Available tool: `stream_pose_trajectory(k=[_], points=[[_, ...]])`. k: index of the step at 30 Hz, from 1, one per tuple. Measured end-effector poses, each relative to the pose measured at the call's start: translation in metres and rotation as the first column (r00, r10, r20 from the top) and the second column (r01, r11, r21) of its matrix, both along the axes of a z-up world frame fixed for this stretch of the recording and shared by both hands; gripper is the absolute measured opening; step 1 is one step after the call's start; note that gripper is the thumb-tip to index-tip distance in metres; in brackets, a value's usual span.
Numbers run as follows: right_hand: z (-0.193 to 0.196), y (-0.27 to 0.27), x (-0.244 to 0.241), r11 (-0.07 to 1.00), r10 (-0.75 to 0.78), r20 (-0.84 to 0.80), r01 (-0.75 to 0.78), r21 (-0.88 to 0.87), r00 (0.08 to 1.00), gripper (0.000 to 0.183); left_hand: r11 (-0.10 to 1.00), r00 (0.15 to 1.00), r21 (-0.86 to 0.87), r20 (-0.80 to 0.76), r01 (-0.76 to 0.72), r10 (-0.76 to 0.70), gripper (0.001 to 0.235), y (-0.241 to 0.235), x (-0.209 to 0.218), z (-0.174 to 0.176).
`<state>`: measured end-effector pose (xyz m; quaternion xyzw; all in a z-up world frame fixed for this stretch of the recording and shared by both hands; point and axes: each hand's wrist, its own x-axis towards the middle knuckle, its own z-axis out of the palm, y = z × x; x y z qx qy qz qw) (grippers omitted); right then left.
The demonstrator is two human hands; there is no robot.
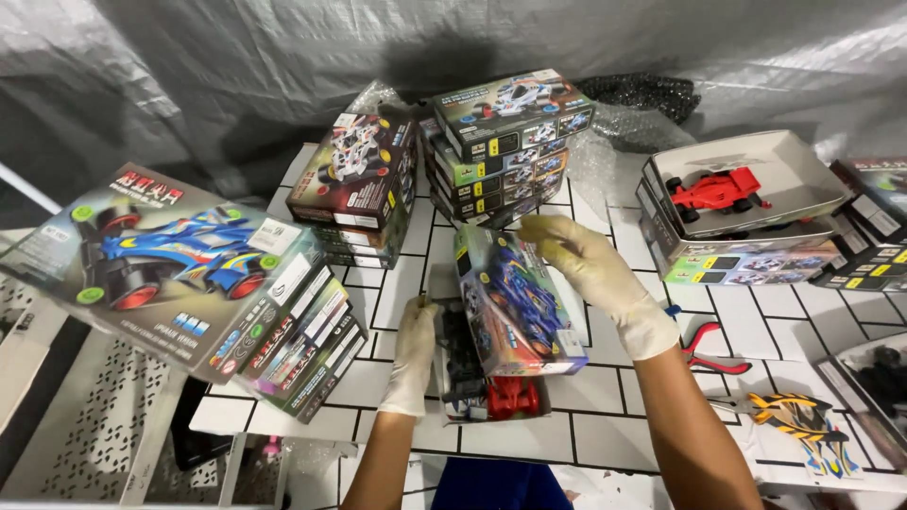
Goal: Assembling toy car components and placing them into display boxes.
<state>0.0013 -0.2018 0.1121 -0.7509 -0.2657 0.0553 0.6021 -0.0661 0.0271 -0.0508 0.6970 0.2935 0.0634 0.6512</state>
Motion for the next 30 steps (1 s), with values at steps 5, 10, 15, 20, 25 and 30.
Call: stream_pose_trajectory(k=[5,10,15,20,25,30], points=[[-0.020,-0.025,-0.034,0.904,0.060,-0.019,-0.062,-0.423,0.998,0.088,0.999,0.991,-0.032,0.130,0.043,-0.038,0.064,0.000,-0.031,0.033],[-0.077,-0.029,-0.055,0.850,0.093,0.079,-0.038,-0.525,0.993,0.124,1.000,0.967,0.011,0.253,0.025,-0.027,0.060,-0.017,-0.042,0.031],[-0.114,-0.024,-0.064,0.989,-0.046,0.181,0.071,-0.132,0.982,0.097,0.996,0.918,0.076,0.390,0.042,-0.068,0.065,-0.034,-0.038,0.016],[-0.126,-0.032,-0.065,0.970,-0.077,0.473,0.175,-0.167,0.878,0.077,1.000,0.903,-0.028,0.429,0.012,0.001,0.062,-0.057,-0.046,0.037],[-0.114,-0.031,-0.091,0.886,0.038,0.499,0.202,-0.418,0.866,0.074,0.978,0.953,-0.193,0.301,0.080,-0.018,0.079,-0.033,-0.049,0.036],[-0.112,-0.050,-0.112,0.826,0.161,0.302,0.039,-0.562,0.940,0.103,0.988,0.961,0.049,0.229,0.145,-0.152,0.119,-0.024,-0.079,0.046]])
